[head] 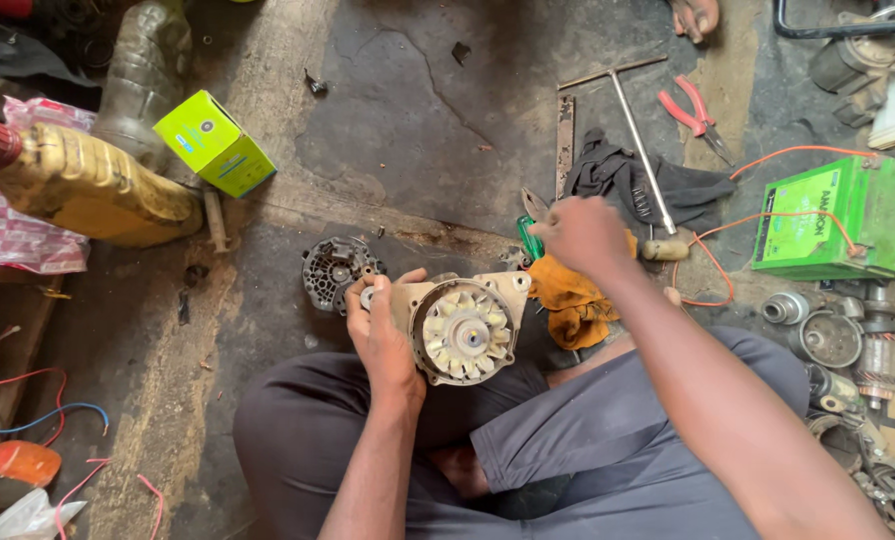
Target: The person sits on the floor and cleans a disassembled electrical component with a cloth. They then use a screwdriver to adjust internal parts of the component while holding it in their lap.
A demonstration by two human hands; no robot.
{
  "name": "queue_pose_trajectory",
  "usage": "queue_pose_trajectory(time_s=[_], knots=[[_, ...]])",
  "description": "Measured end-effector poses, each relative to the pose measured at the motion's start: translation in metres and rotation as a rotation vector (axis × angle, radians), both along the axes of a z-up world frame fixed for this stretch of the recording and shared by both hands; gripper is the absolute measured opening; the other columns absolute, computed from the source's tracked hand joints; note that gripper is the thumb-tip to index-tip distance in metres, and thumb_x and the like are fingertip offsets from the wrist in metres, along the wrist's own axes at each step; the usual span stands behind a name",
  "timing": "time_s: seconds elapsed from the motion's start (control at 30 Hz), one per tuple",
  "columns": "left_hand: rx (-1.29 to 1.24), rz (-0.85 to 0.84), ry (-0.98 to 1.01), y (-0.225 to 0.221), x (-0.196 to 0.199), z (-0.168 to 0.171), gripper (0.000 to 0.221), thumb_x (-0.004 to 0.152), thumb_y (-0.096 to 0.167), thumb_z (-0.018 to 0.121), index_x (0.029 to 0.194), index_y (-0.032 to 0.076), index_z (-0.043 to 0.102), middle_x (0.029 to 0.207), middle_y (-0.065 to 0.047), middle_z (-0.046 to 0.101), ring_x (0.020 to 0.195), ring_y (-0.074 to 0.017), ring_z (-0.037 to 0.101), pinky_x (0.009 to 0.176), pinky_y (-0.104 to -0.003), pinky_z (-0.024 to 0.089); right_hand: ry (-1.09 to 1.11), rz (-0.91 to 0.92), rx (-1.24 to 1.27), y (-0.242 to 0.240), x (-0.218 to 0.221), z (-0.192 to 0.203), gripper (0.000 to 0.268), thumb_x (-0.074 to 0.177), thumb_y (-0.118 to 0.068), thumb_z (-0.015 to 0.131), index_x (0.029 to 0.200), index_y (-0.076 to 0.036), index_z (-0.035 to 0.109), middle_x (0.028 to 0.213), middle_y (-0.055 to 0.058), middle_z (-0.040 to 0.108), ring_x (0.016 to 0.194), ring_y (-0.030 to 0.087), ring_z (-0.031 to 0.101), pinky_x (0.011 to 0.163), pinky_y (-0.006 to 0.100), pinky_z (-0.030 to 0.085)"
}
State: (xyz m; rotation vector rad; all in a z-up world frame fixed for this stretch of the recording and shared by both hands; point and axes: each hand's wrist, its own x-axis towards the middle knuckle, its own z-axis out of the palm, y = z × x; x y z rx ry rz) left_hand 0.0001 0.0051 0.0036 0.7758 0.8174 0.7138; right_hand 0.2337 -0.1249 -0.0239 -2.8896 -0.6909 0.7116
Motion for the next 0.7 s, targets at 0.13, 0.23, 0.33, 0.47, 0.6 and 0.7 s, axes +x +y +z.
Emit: queue_pose_trajectory(time_s=[0.13,0.23,0.33,0.47,0.6,0.7], knots=[[0.002,0.005,0.037,0.003,0.001,-0.004,0.023,0.105,0.024,0.05,0.116,0.005,0.048,0.109,-0.025,0.073,0.086,-0.0235,0.071,0.077,-0.034,0.058,-0.04,0.125,-0.121,0.027,-0.013,-0.019,0.04,0.083,-0.037,0.08,0.109,-0.007,0.075,0.113,0.022,0.07,0.108,0.039,0.069,0.089,0.049,0.056],[0.009,0.004,0.043,0.003,0.001,-0.008,0.023,0.104,0.024,0.052,0.116,0.004,0.048,0.108,-0.024,0.074,0.086,-0.0226,0.071,0.077,-0.034,0.058,0.012,0.103,-0.126,0.029,-0.015,-0.018,0.04,0.083,-0.036,0.079,0.11,-0.007,0.073,0.114,0.022,0.07,0.108,0.038,0.07,0.089,0.049,0.057],[0.01,0.015,-0.006,0.002,0.003,-0.012,0.023,0.105,0.023,0.053,0.116,0.004,0.048,0.109,-0.024,0.073,0.088,-0.0221,0.07,0.078,-0.034,0.058,-0.086,0.009,-0.008,0.015,-0.008,-0.001,0.035,0.091,-0.035,0.072,0.106,-0.003,0.07,0.102,0.023,0.073,0.099,0.039,0.071,0.085,0.052,0.057],[0.051,0.019,0.041,0.002,0.0,-0.017,0.023,0.104,0.023,0.053,0.118,0.005,0.049,0.111,-0.021,0.073,0.088,-0.0202,0.068,0.08,-0.032,0.057,-0.487,-0.104,0.671,-0.043,0.012,0.032,0.021,0.099,-0.02,0.069,0.1,-0.001,0.061,0.086,0.019,0.07,0.083,0.039,0.069,0.078,0.051,0.053],[0.049,0.036,0.03,0.002,0.002,-0.01,0.024,0.104,0.02,0.054,0.122,0.005,0.049,0.116,-0.018,0.07,0.093,-0.0193,0.068,0.082,-0.033,0.057,-0.148,-0.552,1.404,-0.103,0.009,0.053,0.015,0.1,-0.016,0.058,0.109,-0.004,0.056,0.087,0.015,0.069,0.064,0.024,0.057,0.056,0.04,0.044],[0.145,0.071,0.032,0.005,-0.001,0.011,0.025,0.105,0.017,0.054,0.126,0.004,0.05,0.122,-0.016,0.065,0.1,-0.0193,0.064,0.087,-0.033,0.054,0.116,-0.789,1.724,-0.126,0.0,0.059,0.017,0.101,-0.018,0.054,0.111,-0.005,0.054,0.083,0.016,0.067,0.055,0.02,0.052,0.047,0.035,0.04]])
